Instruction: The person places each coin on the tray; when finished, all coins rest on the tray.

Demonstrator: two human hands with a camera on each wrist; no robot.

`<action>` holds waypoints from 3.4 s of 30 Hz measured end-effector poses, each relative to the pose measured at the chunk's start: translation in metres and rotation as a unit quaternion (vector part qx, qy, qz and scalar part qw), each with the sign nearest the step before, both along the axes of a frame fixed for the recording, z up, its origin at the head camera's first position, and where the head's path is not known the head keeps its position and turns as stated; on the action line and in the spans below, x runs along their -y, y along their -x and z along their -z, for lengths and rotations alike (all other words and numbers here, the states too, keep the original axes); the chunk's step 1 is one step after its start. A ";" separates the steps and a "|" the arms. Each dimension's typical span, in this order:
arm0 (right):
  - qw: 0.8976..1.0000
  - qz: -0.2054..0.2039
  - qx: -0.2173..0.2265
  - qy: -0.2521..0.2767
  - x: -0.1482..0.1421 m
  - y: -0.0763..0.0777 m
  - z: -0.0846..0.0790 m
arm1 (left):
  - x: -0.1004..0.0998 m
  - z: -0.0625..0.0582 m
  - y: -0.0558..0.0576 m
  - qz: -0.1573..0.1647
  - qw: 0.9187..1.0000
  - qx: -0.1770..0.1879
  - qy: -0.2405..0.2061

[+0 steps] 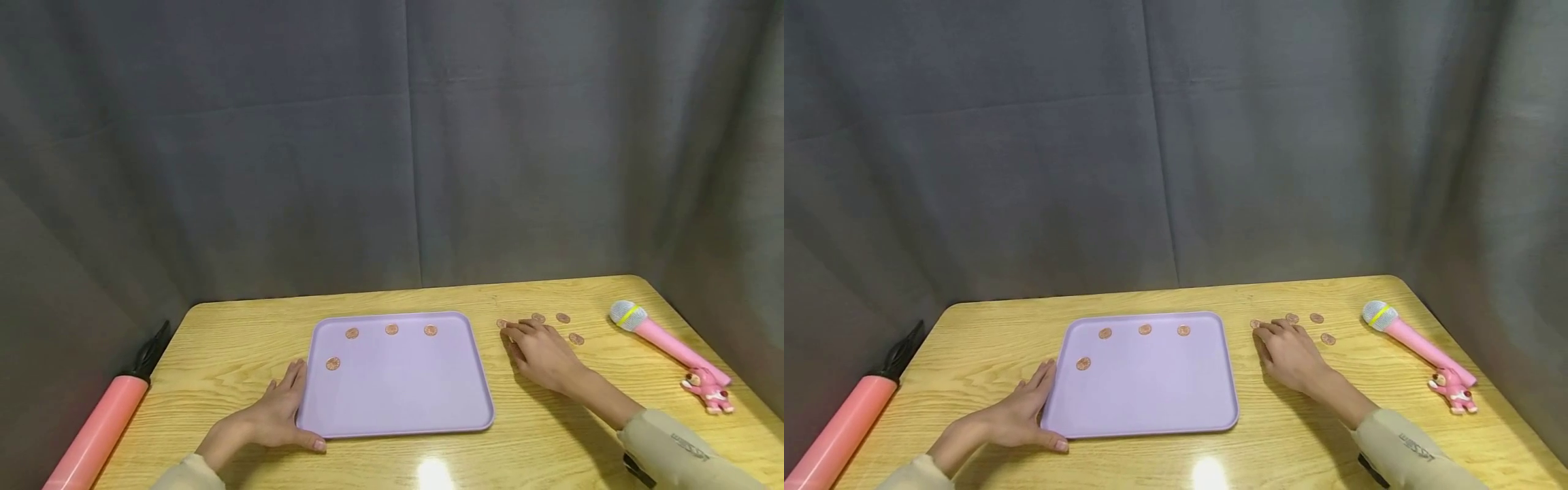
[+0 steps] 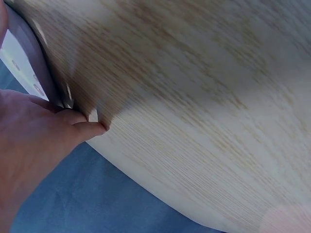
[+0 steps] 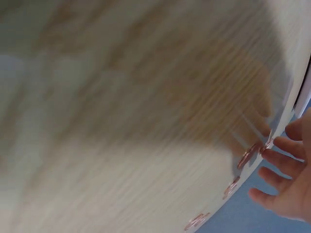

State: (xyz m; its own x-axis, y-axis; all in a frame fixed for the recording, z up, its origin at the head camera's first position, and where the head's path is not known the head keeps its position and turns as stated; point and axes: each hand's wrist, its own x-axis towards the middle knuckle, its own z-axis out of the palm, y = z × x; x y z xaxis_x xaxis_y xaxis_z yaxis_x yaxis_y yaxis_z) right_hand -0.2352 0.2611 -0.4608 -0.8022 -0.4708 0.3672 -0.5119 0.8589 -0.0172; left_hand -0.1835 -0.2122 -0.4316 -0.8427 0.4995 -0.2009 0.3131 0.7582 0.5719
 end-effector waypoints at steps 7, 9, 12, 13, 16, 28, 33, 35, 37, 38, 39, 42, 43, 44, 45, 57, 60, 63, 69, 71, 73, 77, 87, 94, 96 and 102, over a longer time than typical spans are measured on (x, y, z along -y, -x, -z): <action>0.998 0.006 -0.050 0.034 0.016 0.023 -0.005 | 0.004 0.000 -0.002 -0.007 1.000 0.006 -0.003; 0.998 0.024 -0.031 0.040 0.020 0.030 -0.007 | 0.005 0.000 -0.002 -0.008 1.000 0.007 -0.005; 0.998 0.046 0.006 0.043 0.022 0.036 -0.007 | 0.004 0.000 -0.003 -0.006 1.000 0.009 -0.007; 0.997 0.051 0.017 0.050 0.022 0.037 -0.008 | 0.004 0.001 -0.002 -0.006 1.000 0.010 -0.006; 0.994 0.066 0.034 0.084 0.020 0.037 -0.008 | 0.003 0.001 -0.002 -0.003 1.000 0.008 -0.004; 0.988 0.086 0.101 0.083 0.007 0.045 -0.021 | 0.002 -0.005 -0.001 -0.002 1.000 0.005 -0.004; 0.980 0.100 0.153 0.081 0.010 0.048 -0.029 | 0.001 -0.005 0.000 -0.005 1.000 0.007 -0.002; 0.975 0.111 0.172 0.087 0.013 0.049 -0.030 | 0.001 -0.004 0.000 -0.006 1.000 0.010 0.000; 0.970 0.126 0.187 0.086 0.017 0.049 -0.031 | 0.002 -0.003 0.001 -0.007 1.000 0.012 0.001; 0.969 0.134 0.190 0.085 0.019 0.049 -0.031 | 0.002 -0.002 0.001 -0.008 1.000 0.013 0.001; 0.967 0.144 0.192 0.084 0.020 0.050 -0.030 | 0.002 -0.002 0.001 -0.008 1.000 0.012 0.002; 0.964 0.165 0.197 0.072 0.024 0.049 -0.030 | 0.001 -0.002 0.000 -0.008 1.000 0.016 0.000; 0.964 0.168 0.197 0.069 0.025 0.049 -0.030 | 0.000 -0.002 0.000 -0.008 1.000 0.018 0.000; 0.963 0.171 0.197 0.066 0.026 0.049 -0.029 | 0.000 -0.002 0.000 -0.008 1.000 0.019 0.000; 0.963 0.173 0.199 0.065 0.027 0.049 -0.029 | 0.000 -0.002 0.000 -0.009 1.000 0.020 0.001; 0.973 0.123 0.142 0.133 0.049 0.051 -0.030 | 0.001 -0.004 -0.002 -0.008 1.000 0.024 0.009; 0.981 0.072 0.093 0.156 0.073 0.050 -0.032 | 0.001 -0.003 -0.002 -0.008 1.000 0.023 0.011; 0.986 0.011 0.073 0.151 0.106 0.048 -0.038 | 0.001 -0.003 -0.002 -0.012 1.000 0.021 0.017; 0.981 -0.111 0.099 0.126 0.176 0.038 -0.041 | 0.002 -0.004 -0.003 -0.013 0.999 0.020 0.021; 0.977 -0.132 0.112 0.126 0.195 0.035 -0.040 | 0.001 -0.005 -0.002 -0.011 0.999 0.021 0.021; 0.973 -0.139 0.133 0.128 0.211 0.034 -0.039 | 0.001 -0.006 -0.001 -0.010 0.999 0.021 0.023; 0.967 -0.122 0.186 0.124 0.234 0.033 -0.035 | -0.001 -0.005 0.000 -0.012 0.999 0.018 0.030; 0.946 -0.024 0.309 0.098 0.250 0.033 -0.031 | 0.000 -0.006 -0.003 -0.014 0.999 0.026 0.032; 0.949 0.016 0.309 0.061 0.248 0.037 -0.028 | -0.001 -0.006 0.000 -0.012 0.999 0.025 0.036; 0.953 0.016 0.301 0.036 0.249 0.037 -0.027 | -0.001 -0.006 0.000 -0.013 0.999 0.025 0.035; 0.953 0.024 0.302 -0.002 0.253 0.039 -0.027 | -0.001 -0.007 -0.001 -0.020 0.999 0.027 0.027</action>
